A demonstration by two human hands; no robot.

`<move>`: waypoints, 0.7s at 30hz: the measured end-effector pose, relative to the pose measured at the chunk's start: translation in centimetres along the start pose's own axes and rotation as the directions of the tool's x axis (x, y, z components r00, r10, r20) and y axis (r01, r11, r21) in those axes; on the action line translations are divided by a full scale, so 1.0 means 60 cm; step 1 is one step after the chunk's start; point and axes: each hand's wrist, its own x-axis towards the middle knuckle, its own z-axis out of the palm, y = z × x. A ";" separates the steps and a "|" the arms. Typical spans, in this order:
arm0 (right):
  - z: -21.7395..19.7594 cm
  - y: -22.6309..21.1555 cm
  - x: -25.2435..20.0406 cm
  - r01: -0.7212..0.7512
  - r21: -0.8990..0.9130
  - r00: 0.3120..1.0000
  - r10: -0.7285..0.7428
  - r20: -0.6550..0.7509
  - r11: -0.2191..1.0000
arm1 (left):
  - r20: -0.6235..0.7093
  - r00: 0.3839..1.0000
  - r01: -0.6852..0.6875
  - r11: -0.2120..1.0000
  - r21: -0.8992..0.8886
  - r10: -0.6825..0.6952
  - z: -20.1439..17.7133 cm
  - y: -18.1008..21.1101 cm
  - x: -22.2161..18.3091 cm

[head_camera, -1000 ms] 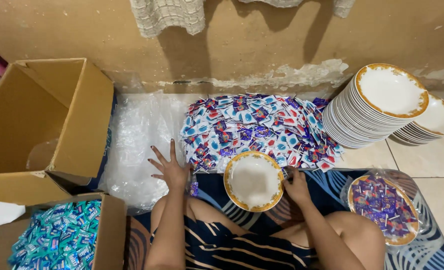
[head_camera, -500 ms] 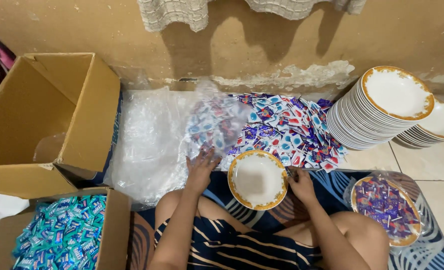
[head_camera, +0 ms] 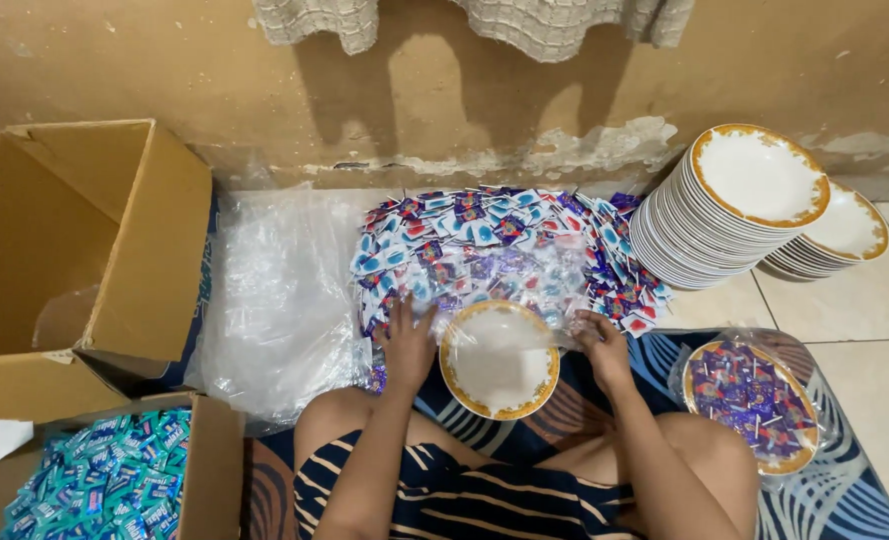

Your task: Packing ceramic plates into plastic bags and filling them with small sachets

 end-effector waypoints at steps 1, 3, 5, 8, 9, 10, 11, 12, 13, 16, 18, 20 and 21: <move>0.004 0.000 -0.004 -0.001 0.001 1.000 0.001 -0.001 1.000 | 0.001 1.000 -0.001 1.000 0.001 0.001 0.038 -0.016 0.015; 0.010 0.004 -0.017 0.042 0.228 0.999 -0.040 -0.015 0.973 | -0.147 0.940 0.133 0.726 -0.675 -0.309 0.116 -0.049 0.039; 0.025 -0.004 -0.029 0.040 0.351 0.999 -0.031 -0.031 0.936 | 0.098 0.886 0.263 0.319 -0.911 -0.452 0.046 -0.015 0.033; 0.028 0.013 -0.017 0.048 0.450 0.999 -0.032 -0.044 0.892 | 0.397 0.783 0.320 -0.237 -0.917 -0.480 0.028 -0.010 0.044; 0.026 0.027 -0.013 0.045 0.427 0.999 -0.033 -0.035 0.903 | 0.429 0.754 0.307 -0.311 -0.900 -0.498 0.038 -0.018 0.044; 0.020 0.037 -0.011 0.042 0.427 0.999 -0.031 -0.034 0.903 | 0.430 0.753 0.309 -0.310 -0.899 -0.498 0.046 -0.031 0.040; 0.014 0.044 -0.005 0.051 0.499 0.998 -0.024 -0.060 0.865 | 0.343 0.789 0.328 -0.123 -0.937 -0.510 0.053 -0.043 0.040; 0.008 0.051 0.002 0.061 0.567 0.996 -0.015 -0.085 0.821 | 0.256 0.825 0.333 0.069 -0.940 -0.504 0.060 -0.055 0.040; 0.006 0.041 -0.006 0.057 0.566 0.996 -0.012 -0.084 0.822 | 0.258 0.823 0.337 0.069 -0.939 -0.505 0.052 -0.058 0.036; 0.003 0.012 -0.021 -0.070 0.585 0.998 0.062 0.033 0.808 | 0.370 0.767 0.332 -0.170 -0.928 -0.524 0.039 -0.068 0.035; 0.004 -0.001 -0.025 -0.236 0.553 0.971 0.172 0.165 0.799 | 0.398 0.762 0.333 -0.218 -0.917 -0.511 0.047 -0.081 0.037; 0.010 0.044 -0.003 -0.242 0.525 0.970 0.185 0.160 0.816 | 0.403 0.741 0.305 -0.265 -0.915 -0.537 0.049 -0.089 0.039; 0.015 0.066 0.010 -0.248 0.498 0.968 0.194 0.159 0.831 | 0.405 0.718 0.271 -0.309 -0.912 -0.566 0.049 -0.095 0.042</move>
